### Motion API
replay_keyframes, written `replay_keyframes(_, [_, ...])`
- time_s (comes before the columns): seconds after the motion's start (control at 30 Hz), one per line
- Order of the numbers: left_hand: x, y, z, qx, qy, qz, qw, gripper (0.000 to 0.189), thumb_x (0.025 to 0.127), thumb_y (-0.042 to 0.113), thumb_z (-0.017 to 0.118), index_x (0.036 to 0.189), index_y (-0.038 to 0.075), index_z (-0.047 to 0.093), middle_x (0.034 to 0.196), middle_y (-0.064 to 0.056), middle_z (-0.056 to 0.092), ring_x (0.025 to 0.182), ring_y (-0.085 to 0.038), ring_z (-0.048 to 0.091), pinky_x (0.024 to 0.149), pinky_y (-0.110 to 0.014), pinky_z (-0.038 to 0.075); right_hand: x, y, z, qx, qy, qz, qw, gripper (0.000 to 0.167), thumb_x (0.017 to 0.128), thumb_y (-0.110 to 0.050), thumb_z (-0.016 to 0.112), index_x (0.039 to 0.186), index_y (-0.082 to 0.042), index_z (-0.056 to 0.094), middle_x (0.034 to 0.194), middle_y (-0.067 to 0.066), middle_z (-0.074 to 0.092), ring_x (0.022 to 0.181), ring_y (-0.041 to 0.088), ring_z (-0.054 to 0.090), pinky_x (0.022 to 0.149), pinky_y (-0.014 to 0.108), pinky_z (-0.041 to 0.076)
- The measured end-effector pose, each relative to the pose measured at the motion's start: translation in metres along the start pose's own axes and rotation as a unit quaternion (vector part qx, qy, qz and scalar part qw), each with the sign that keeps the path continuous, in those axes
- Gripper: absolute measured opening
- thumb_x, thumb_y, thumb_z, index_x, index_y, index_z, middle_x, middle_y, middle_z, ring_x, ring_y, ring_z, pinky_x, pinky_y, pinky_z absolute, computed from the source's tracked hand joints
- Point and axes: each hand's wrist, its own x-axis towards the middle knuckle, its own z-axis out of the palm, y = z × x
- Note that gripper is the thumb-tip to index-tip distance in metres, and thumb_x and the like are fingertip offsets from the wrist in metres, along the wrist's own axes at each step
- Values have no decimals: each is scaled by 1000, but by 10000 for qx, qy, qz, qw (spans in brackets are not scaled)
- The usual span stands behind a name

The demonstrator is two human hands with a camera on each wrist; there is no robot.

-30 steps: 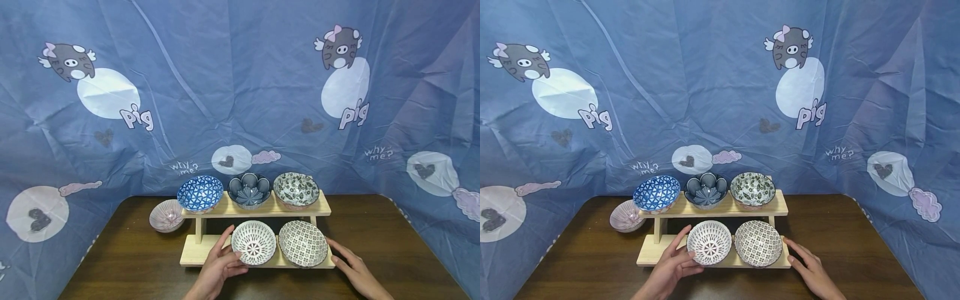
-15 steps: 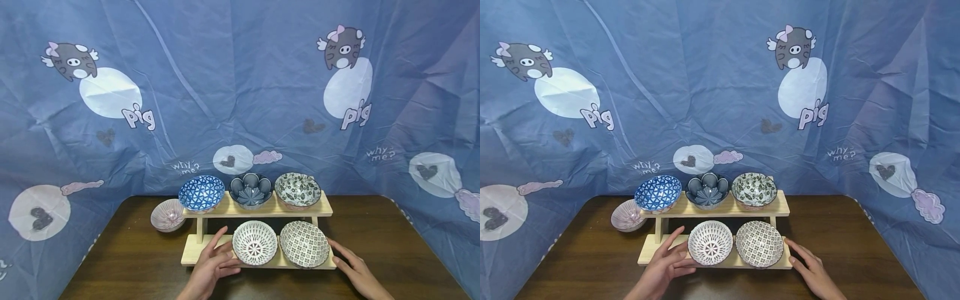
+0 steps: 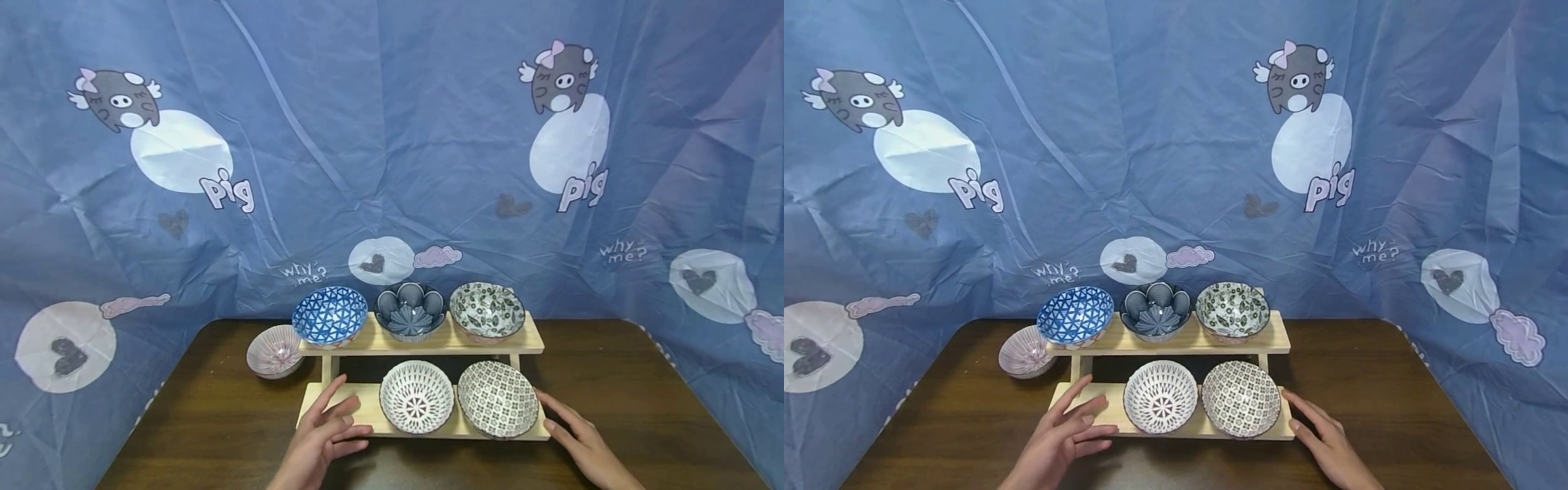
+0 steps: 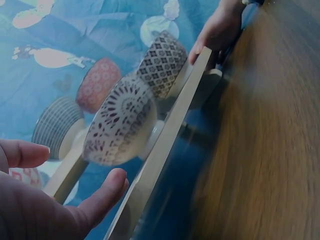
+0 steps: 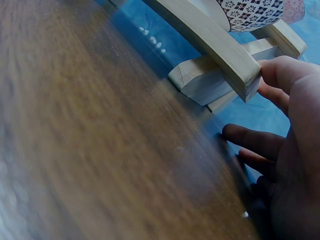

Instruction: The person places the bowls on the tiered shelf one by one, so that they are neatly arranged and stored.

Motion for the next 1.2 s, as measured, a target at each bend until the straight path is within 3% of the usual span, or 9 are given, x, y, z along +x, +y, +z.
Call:
replay_keyframes(0.1, [-3, 0, -9, -24, -8, 61, 10000, 60, 99, 8, 49, 144, 45, 36, 141, -14, 46, 99, -19, 73, 90, -37, 62, 0, 0, 0, -1, 35, -79, 10000, 47, 104, -35, 50, 150, -24, 47, 146, -26, 41, 123, -26, 28, 95, 21, 47])
replay_keyframes(0.2, [-7, 0, -17, -20, -13, 102, 9999, 56, 99, 9, 49, 133, 53, 43, 136, -6, 49, 100, -18, 73, 90, -37, 62, 0, 1, 0, -4, 40, -121, 9999, 47, 104, -34, 51, 150, -24, 46, 147, -24, 43, 123, -27, 28, 95, 20, 47])
replay_keyframes(0.4, [-12, 3, -29, -20, 59, 102, 9999, 55, 101, 9, 47, 130, 56, 44, 132, -3, 51, 101, -19, 73, 90, -37, 62, 1, 1, -1, 13, -59, 75, 10000, 47, 105, -37, 49, 150, -28, 45, 152, -9, 46, 123, -25, 29, 96, 25, 48])
replay_keyframes(0.6, [-15, 6, -43, 53, 271, 157, 9995, 53, 102, 9, 46, 130, 54, 42, 127, 1, 52, 101, -20, 73, 89, -38, 62, 1, 1, -1, 12, -27, 56, 10000, 47, 105, -37, 49, 151, -28, 45, 152, -8, 46, 123, -25, 30, 97, 25, 48])
replay_keyframes(0.8, [-19, 8, -55, 124, 762, 308, 9965, 52, 102, 7, 44, 135, 47, 40, 124, 2, 54, 98, -23, 74, 86, -38, 63, 1, 2, 2, 136, 129, -214, 9996, 47, 104, -32, 51, 149, -20, 48, 146, -24, 44, 124, -26, 30, 96, 13, 44])
replay_keyframes(1.0, [-22, 18, -61, 237, 1494, 126, 9884, 66, 100, 6, 44, 158, 20, 16, 139, -15, 44, 96, -24, 75, 87, -42, 63, 0, 1, 2, 98, 69, -59, 9999, 48, 104, -36, 51, 150, -21, 47, 148, -18, 46, 124, -26, 30, 97, 16, 45])
replay_keyframes(1.2, [-23, 25, -76, 193, 1596, 247, 9867, 67, 103, 9, 43, 160, 17, 8, 145, -18, 35, 98, -22, 75, 88, -41, 63, 1, 1, 2, 64, 72, 3, 10000, 49, 104, -37, 51, 150, -19, 47, 146, -21, 46, 124, -25, 31, 98, 18, 46])
